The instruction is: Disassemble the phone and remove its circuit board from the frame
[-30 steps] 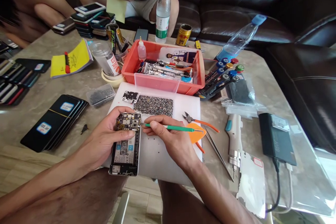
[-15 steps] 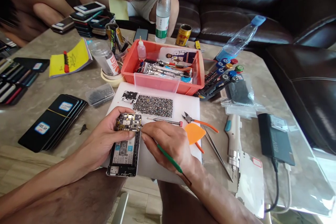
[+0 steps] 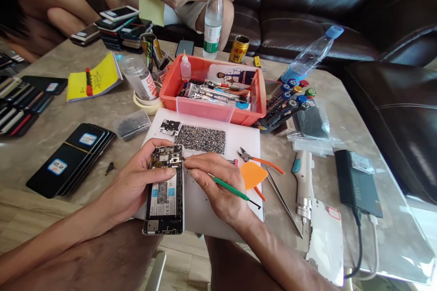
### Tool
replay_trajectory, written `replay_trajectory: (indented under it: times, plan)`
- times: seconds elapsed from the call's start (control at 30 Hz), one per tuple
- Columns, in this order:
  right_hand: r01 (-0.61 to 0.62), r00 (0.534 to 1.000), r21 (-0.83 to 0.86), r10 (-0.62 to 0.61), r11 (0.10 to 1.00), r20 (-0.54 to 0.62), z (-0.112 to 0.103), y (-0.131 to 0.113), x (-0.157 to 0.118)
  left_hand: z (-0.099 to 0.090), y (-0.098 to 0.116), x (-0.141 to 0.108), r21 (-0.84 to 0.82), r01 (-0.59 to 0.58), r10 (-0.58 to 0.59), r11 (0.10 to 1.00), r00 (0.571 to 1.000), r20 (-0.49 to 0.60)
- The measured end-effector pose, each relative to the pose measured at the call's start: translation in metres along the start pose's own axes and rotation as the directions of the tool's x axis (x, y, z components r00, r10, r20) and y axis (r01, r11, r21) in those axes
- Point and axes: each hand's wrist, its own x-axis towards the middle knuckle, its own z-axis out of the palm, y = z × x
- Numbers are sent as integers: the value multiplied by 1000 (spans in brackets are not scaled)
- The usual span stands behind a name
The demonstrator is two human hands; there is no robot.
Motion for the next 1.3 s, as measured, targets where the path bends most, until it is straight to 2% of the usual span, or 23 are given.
replay_trajectory:
  times: [0.13,0.33,0.53,0.7,0.9,1.03,1.3]
  plan:
    - [16,1000,8,-16,1000,0,-1,0,0,-2,-2,1,18,-28,28,999,1000,12]
    - [-57,998,93,57,994,-2,2,-1,0,-1,-2,2,77,-60,63,995,997,-45]
    - [-122,991,132,128,984,-42,6,0,1,0,-2,2,97,-44,45,994,999,-13]
    - [-141,988,135,148,981,-46,7,0,3,-1,-3,4,161,-58,64,985,997,-33]
    - [-45,998,7,45,999,-44,5,-6,1,-2,-4,7,293,-113,153,949,981,-116]
    - [-37,999,-25,37,999,-21,3,-6,0,-3,-3,5,294,-101,147,951,979,-140]
    - [94,995,-151,-86,984,57,3,-8,2,-5,-5,7,334,-120,177,935,974,-145]
